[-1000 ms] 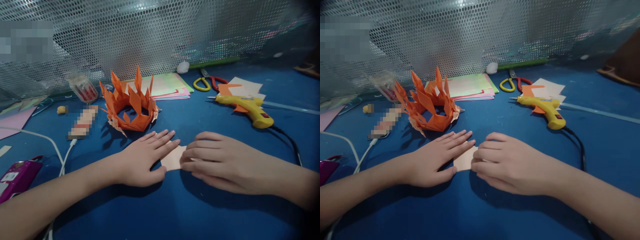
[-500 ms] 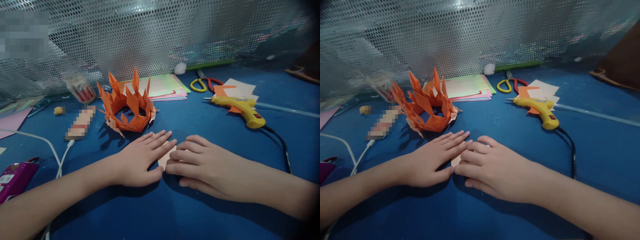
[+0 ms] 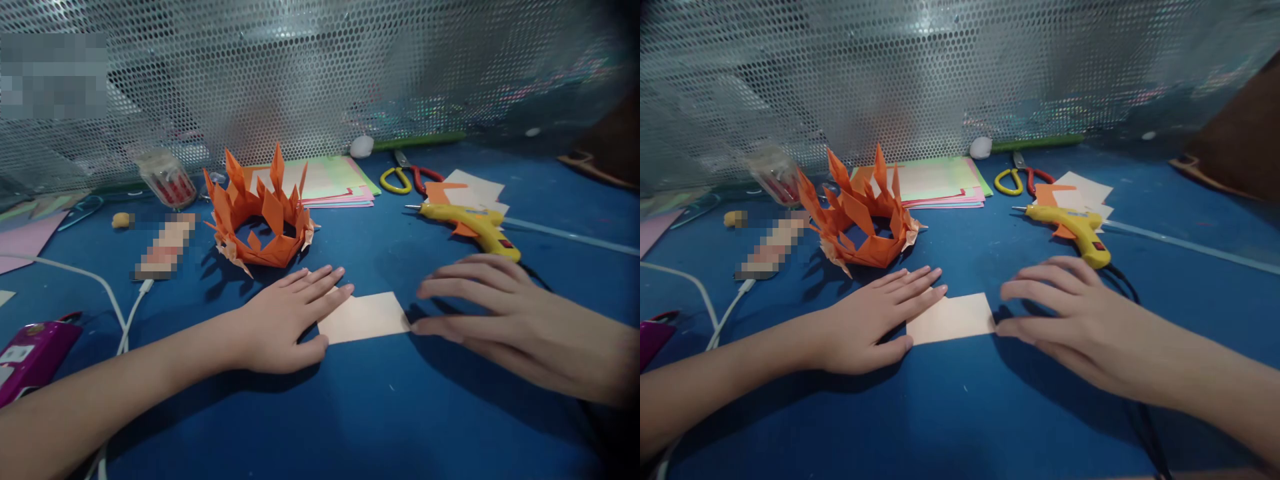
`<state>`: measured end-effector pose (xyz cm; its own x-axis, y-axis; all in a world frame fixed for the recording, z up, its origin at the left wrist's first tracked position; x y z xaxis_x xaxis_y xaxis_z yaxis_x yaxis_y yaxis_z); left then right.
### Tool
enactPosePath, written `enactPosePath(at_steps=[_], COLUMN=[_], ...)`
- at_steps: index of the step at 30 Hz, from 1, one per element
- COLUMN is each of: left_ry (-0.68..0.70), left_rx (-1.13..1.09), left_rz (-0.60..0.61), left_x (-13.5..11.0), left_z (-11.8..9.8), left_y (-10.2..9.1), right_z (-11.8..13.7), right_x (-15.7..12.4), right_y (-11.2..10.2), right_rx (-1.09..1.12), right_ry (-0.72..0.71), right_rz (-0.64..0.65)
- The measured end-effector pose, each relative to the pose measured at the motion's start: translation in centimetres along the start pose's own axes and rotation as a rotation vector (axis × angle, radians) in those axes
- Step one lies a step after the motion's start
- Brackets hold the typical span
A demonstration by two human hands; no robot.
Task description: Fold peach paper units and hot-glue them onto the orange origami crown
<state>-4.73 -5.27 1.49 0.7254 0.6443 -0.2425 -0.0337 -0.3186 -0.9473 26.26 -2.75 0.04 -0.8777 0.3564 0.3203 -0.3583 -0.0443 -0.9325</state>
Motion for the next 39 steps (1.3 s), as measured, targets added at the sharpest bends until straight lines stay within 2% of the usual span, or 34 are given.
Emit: enactPosePath(at_steps=[3, 5, 7, 9, 12, 15, 18, 22, 25, 27, 29, 32, 36, 39], left_ry=[0.003, 0.009, 0.009, 0.0, -0.024, -0.042, -0.009, 0.066, 0.167, 0.188, 0.18, 0.139, 0.082, 0.041], left_rx=[-0.003, -0.019, -0.061, -0.127, -0.243, -0.35, -0.419, -0.403, -0.404, -0.439, -0.495, -0.605, -0.709, -0.756], left_rz=[-0.003, -0.012, -0.035, -0.078, -0.159, -0.272, -0.377, -0.499, -0.635, -0.687, -0.697, -0.64, -0.572, -0.557], left_x=[0.0, 0.0, 0.1, 0.1, 0.2, 0.3, 0.2, 0.1, 0.0, -0.1, -0.2, -0.3, -0.3, -0.2], left_z=[0.0, 0.0, 0.1, 0.2, 0.4, 0.5, 0.7, 1.1, 0.9, 0.5, -0.1, -1.0, -1.7, -1.8], left_y=[0.0, 0.0, 0.2, 0.4, 0.7, 0.9, 1.1, 1.2, 1.1, 1.1, 1.1, 0.9, 0.7, 0.6], right_z=[-0.4, 0.0, 0.7, 1.5, 2.4, 2.7, 2.6, 2.5, 2.5, 2.7, 3.0, 3.5, 3.6, 3.4], right_x=[-1.7, -1.4, 0.2, 2.7, 6.4, 8.4, 8.5, 7.8, 7.5, 7.5, 7.6, 7.8, 7.8, 7.7], right_y=[-0.8, -0.9, -0.4, 0.7, 2.8, 4.1, 3.9, 2.7, 2.4, 2.5, 2.7, 2.9, 3.0, 3.0], right_rx=[-0.033, -0.055, -0.002, 0.129, 0.298, 0.442, 0.58, 0.731, 1.017, 1.216, 1.322, 1.331, 1.256, 1.197], right_ry=[0.003, -0.038, -0.014, 0.087, 0.187, 0.219, 0.294, 0.494, 0.611, 0.604, 0.568, 0.564, 0.645, 0.654], right_rz=[-0.072, -0.123, -0.157, -0.156, -0.046, 0.007, -0.036, -0.145, -0.173, -0.147, -0.072, -0.023, -0.14, -0.22])
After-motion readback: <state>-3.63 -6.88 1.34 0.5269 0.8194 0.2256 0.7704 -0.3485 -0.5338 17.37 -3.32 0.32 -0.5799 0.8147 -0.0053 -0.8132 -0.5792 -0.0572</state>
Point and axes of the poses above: each hand's wrist, its own x-axis towards the middle knuckle, its own y-axis out of the palm, z = x × y, the point moved 1 cm from there along x, towards the middle knuckle, and after that the axes turned 8 degrees about x, right-handed, at the moved point
